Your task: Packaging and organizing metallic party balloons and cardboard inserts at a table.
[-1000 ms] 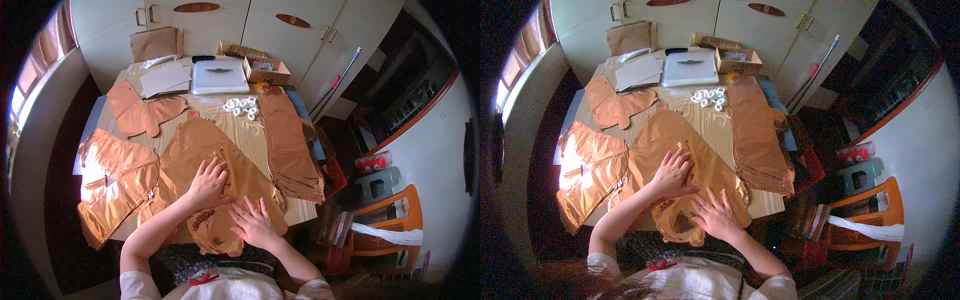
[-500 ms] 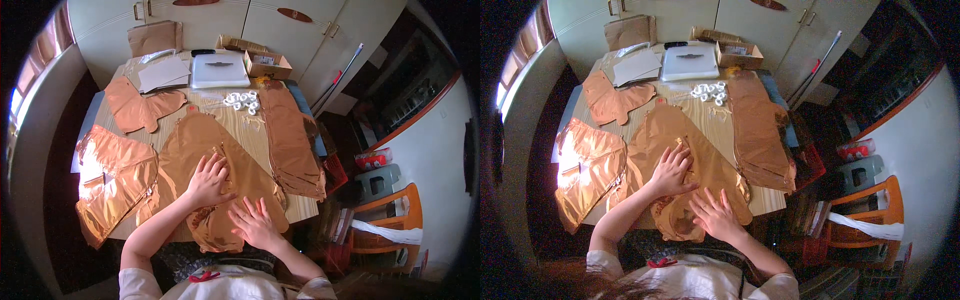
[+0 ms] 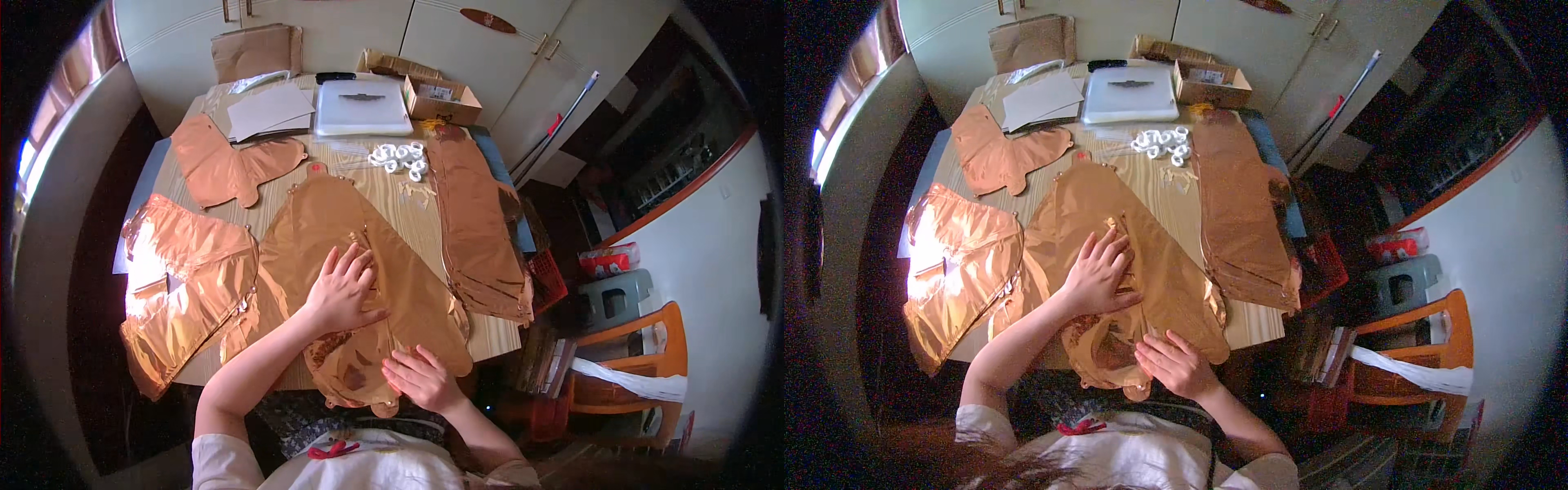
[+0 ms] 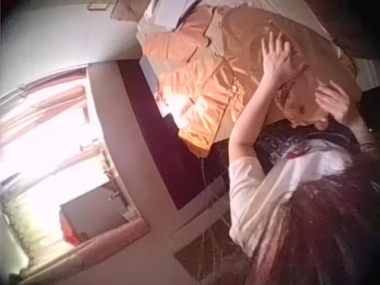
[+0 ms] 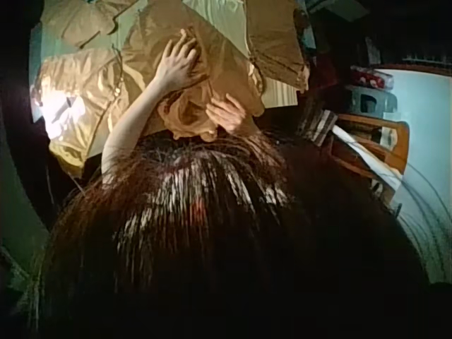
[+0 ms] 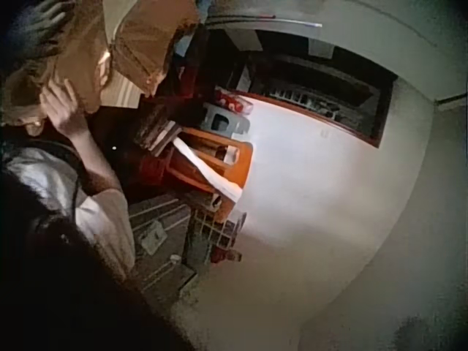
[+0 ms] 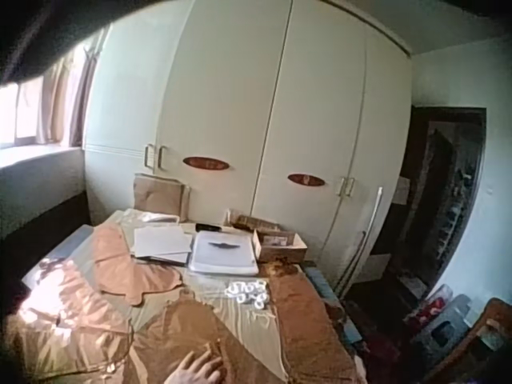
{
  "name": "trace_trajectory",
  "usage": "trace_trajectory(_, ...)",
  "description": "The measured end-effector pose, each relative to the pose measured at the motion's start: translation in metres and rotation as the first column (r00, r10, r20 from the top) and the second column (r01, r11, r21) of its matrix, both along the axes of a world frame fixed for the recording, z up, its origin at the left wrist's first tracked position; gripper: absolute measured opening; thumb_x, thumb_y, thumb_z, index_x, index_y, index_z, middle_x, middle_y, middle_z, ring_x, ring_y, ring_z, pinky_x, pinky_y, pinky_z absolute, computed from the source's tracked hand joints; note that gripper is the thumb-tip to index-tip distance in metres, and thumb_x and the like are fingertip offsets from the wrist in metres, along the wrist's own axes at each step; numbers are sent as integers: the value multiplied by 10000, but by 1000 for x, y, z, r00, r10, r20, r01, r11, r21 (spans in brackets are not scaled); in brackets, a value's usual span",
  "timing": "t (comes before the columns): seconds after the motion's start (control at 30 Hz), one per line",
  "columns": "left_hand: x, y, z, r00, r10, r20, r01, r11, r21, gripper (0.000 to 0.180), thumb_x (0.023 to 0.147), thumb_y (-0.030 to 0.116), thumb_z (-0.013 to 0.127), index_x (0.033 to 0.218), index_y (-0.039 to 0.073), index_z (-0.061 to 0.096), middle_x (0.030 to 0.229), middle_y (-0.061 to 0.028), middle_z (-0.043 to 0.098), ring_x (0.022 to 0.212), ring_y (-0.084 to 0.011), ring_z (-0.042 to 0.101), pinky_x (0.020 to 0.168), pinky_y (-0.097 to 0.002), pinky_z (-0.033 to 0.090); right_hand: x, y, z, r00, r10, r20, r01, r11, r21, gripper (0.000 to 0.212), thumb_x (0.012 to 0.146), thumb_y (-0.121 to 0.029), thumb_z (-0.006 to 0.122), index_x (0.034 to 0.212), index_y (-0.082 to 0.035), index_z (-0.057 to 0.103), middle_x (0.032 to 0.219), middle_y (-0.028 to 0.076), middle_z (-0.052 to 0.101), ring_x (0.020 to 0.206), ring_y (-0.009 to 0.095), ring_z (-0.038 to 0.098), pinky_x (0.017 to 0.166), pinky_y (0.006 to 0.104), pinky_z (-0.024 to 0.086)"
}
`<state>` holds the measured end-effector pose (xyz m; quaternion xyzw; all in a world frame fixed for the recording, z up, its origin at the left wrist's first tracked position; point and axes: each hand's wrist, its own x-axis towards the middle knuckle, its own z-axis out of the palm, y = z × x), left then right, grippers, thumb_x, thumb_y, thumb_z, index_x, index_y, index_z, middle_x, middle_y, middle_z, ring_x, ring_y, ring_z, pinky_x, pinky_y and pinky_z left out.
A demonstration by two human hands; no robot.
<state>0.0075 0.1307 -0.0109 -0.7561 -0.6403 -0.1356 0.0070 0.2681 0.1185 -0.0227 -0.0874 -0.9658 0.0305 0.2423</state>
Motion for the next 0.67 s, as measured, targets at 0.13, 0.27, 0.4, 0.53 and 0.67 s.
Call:
trace_trajectory(0.13, -1, -1, -1, 1000, 0, 5, 0, 1000, 7, 806, 782, 653, 563, 1242, -7, 513, 1391, -182, 429, 1370, -377, 304, 1125, -545, 195, -1, -2, 2, 1000, 6, -25, -7, 999, -36, 208, 867, -197, 618, 1044, -142, 713, 1140, -4, 681, 1136, 137, 602, 1052, 398, 370)
trace_trajectory(0.27, 0, -2, 3, 1000, 2, 9, -2, 1000, -1, 808, 788, 655, 556, 1247, -8, 509, 1394, -184, 428, 1373, -378, 300, 1129, -544, 191, 1, -5, -4, 996, 20, -88, -23, 999, -31, 168, 860, -187, 635, 996, -145, 724, 1100, -9, 696, 1113, 126, 615, 1018, 385, 395)
trace_trajectory(0.4, -1, -2, 1, 1000, 3, 5, -3, 1000, -5, 802, 792, 651, 553, 1246, -8, 510, 1397, -185, 425, 1374, -379, 297, 1130, -545, 189, 6, -7, -6, 991, 42, -124, -47, 998, -38, 146, 857, -183, 639, 966, -147, 729, 1061, -8, 707, 1089, 122, 628, 1007, 383, 403)
trace_trajectory(0.53, -1, -2, -2, 1000, 2, -23, -2, 1000, -1, 799, 797, 671, 530, 1229, 0, 526, 1391, -179, 441, 1377, -374, 303, 1125, -552, 204, 5, -8, -6, 987, 38, -158, -46, 998, -49, 120, 773, -165, 760, 888, -169, 727, 976, -35, 724, 1021, 100, 661, 943, 368, 440)
trace_trajectory(0.67, -1, -4, 0, 1000, 15, -1, -15, 1000, -15, 790, 791, 658, 546, 1245, 13, 519, 1401, -170, 433, 1383, -367, 291, 1131, -550, 188, 1, -3, 3, 985, 82, -150, -87, 996, -28, 118, 775, -168, 758, 889, -166, 726, 977, -27, 726, 1017, 109, 665, 951, 377, 439)
